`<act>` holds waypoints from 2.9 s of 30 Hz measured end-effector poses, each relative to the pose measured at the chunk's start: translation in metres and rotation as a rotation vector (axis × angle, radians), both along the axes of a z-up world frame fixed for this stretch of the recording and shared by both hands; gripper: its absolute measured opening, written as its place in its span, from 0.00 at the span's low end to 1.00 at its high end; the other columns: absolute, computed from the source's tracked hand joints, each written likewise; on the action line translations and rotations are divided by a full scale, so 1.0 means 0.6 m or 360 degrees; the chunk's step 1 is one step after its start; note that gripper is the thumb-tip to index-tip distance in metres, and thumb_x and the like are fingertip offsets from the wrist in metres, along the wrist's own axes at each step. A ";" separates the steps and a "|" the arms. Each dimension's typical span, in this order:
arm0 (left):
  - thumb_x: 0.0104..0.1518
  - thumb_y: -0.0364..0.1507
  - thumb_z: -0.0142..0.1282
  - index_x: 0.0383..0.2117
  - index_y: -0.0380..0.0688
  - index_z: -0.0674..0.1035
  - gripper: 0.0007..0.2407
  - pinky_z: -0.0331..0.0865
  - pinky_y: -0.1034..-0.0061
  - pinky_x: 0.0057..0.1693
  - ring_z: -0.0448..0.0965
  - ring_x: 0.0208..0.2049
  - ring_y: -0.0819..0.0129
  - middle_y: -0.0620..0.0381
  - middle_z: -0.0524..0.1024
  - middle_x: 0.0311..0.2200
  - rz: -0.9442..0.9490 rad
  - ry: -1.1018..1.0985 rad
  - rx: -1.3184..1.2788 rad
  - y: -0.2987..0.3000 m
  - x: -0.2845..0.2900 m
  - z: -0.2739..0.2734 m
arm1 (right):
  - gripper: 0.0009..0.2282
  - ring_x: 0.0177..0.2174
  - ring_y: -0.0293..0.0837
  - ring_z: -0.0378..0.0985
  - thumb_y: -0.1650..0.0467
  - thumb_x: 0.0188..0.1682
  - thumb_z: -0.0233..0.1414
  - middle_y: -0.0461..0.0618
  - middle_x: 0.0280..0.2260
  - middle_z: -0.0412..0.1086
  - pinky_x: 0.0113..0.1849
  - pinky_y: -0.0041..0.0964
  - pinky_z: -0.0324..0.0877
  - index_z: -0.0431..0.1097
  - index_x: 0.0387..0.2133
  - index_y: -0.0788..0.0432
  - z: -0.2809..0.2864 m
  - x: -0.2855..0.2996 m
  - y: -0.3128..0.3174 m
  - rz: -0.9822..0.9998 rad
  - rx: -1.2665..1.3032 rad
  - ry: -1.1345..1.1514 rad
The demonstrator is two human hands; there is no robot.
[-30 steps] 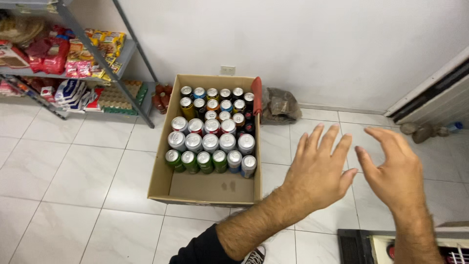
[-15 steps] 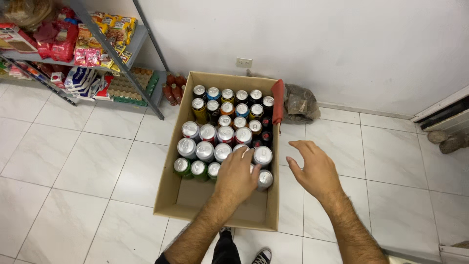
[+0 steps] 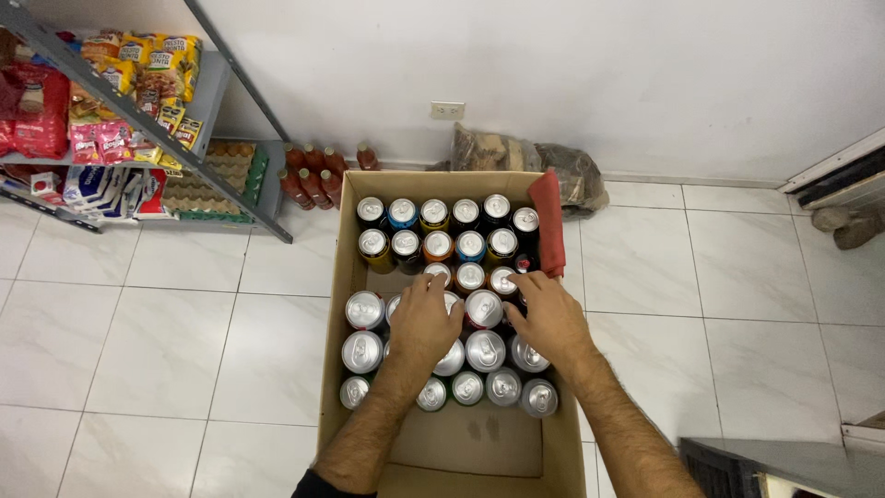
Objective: The person takes several cans of beverages from a cardboard box on the floor and places them onto the upper shelf of a refrigerator.
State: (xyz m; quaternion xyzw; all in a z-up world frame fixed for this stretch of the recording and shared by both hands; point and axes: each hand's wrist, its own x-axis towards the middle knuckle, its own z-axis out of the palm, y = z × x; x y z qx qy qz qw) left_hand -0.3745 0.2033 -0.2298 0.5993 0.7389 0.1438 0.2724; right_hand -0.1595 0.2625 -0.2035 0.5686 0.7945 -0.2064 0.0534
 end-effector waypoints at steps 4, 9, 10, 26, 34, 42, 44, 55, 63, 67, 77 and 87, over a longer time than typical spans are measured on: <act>0.65 0.43 0.57 0.68 0.45 0.72 0.27 0.78 0.45 0.59 0.76 0.63 0.42 0.44 0.70 0.64 -0.0001 0.0018 -0.0243 0.053 -0.017 -0.054 | 0.23 0.59 0.56 0.77 0.60 0.57 0.55 0.52 0.57 0.72 0.57 0.56 0.77 0.69 0.65 0.48 -0.031 -0.043 0.034 0.0034 -0.0023 0.0001; 0.62 0.41 0.60 0.66 0.47 0.74 0.26 0.82 0.47 0.56 0.78 0.60 0.43 0.43 0.70 0.63 0.0050 0.0001 -0.0318 0.103 -0.016 -0.160 | 0.24 0.58 0.59 0.77 0.59 0.56 0.56 0.55 0.57 0.72 0.58 0.58 0.76 0.69 0.65 0.49 -0.142 -0.077 0.080 0.0079 -0.0044 -0.0050; 0.61 0.40 0.62 0.65 0.47 0.74 0.26 0.83 0.47 0.55 0.79 0.59 0.42 0.43 0.70 0.62 0.0065 0.0008 -0.0344 0.110 -0.014 -0.178 | 0.25 0.58 0.60 0.77 0.58 0.55 0.57 0.55 0.57 0.72 0.57 0.59 0.76 0.69 0.65 0.49 -0.168 -0.079 0.089 0.0071 -0.0083 -0.0084; 0.56 0.27 0.61 0.49 0.27 0.80 0.17 0.84 0.54 0.51 0.87 0.51 0.39 0.37 0.83 0.45 0.0243 -0.0097 -0.0706 0.191 -0.022 -0.258 | 0.10 0.38 0.58 0.84 0.69 0.47 0.58 0.54 0.30 0.77 0.47 0.58 0.69 0.70 0.40 0.54 -0.340 -0.152 0.100 0.0106 0.0585 -0.0387; 0.48 0.34 0.74 0.51 0.26 0.79 0.27 0.84 0.48 0.51 0.86 0.50 0.36 0.34 0.82 0.43 0.0083 -0.0005 -0.0654 0.190 -0.052 -0.192 | 0.29 0.44 0.62 0.83 0.60 0.39 0.69 0.59 0.39 0.75 0.57 0.62 0.66 0.62 0.49 0.53 -0.262 -0.145 0.104 0.0160 0.0173 -0.0291; 0.48 0.44 0.76 0.59 0.32 0.76 0.36 0.81 0.47 0.59 0.83 0.58 0.37 0.33 0.79 0.53 -0.0022 0.0118 -0.0615 0.156 -0.090 0.005 | 0.32 0.50 0.65 0.81 0.59 0.39 0.68 0.61 0.44 0.74 0.55 0.61 0.73 0.66 0.57 0.55 -0.070 -0.107 0.094 0.0096 0.0080 0.0109; 0.48 0.46 0.75 0.61 0.33 0.75 0.37 0.80 0.47 0.61 0.81 0.60 0.37 0.34 0.78 0.55 -0.0040 0.0142 -0.0564 0.147 -0.090 0.060 | 0.33 0.51 0.65 0.80 0.60 0.39 0.67 0.61 0.45 0.73 0.55 0.61 0.74 0.67 0.59 0.56 -0.015 -0.092 0.091 0.0016 0.0048 0.0243; 0.43 0.47 0.75 0.61 0.41 0.77 0.38 0.77 0.46 0.60 0.79 0.59 0.41 0.40 0.78 0.55 -0.0209 0.0058 -0.0036 0.074 0.026 0.308 | 0.36 0.57 0.54 0.76 0.56 0.33 0.71 0.50 0.49 0.72 0.61 0.54 0.73 0.71 0.59 0.46 0.175 0.070 0.020 -0.0322 0.0468 0.0781; 0.40 0.43 0.74 0.59 0.44 0.78 0.35 0.78 0.48 0.58 0.82 0.53 0.38 0.48 0.76 0.49 -0.0312 -0.0338 0.0530 0.000 0.191 0.366 | 0.39 0.55 0.58 0.80 0.67 0.32 0.72 0.57 0.53 0.73 0.58 0.54 0.77 0.69 0.63 0.56 0.239 0.211 -0.081 -0.0603 0.0846 0.1479; 0.34 0.40 0.75 0.59 0.49 0.80 0.36 0.78 0.45 0.58 0.84 0.52 0.36 0.52 0.76 0.48 -0.0318 -0.0706 0.0802 -0.048 0.287 0.393 | 0.40 0.52 0.51 0.79 0.66 0.35 0.72 0.58 0.55 0.70 0.52 0.50 0.81 0.64 0.65 0.59 0.241 0.313 -0.138 -0.0710 0.0998 0.2046; 0.38 0.40 0.72 0.60 0.59 0.81 0.34 0.78 0.71 0.53 0.83 0.45 0.70 0.63 0.75 0.43 -0.0730 -0.1026 0.1155 -0.261 0.584 0.514 | 0.38 0.50 0.44 0.79 0.54 0.40 0.63 0.56 0.53 0.73 0.52 0.38 0.75 0.61 0.64 0.58 0.392 0.544 -0.437 -0.0872 0.1722 0.2193; 0.40 0.37 0.74 0.60 0.52 0.81 0.33 0.75 0.77 0.44 0.77 0.37 0.72 0.60 0.73 0.42 -0.1292 -0.1486 0.1441 -0.505 0.873 0.626 | 0.40 0.50 0.45 0.80 0.51 0.41 0.63 0.54 0.52 0.76 0.50 0.39 0.76 0.67 0.62 0.64 0.519 0.777 -0.785 -0.1199 0.2413 0.1917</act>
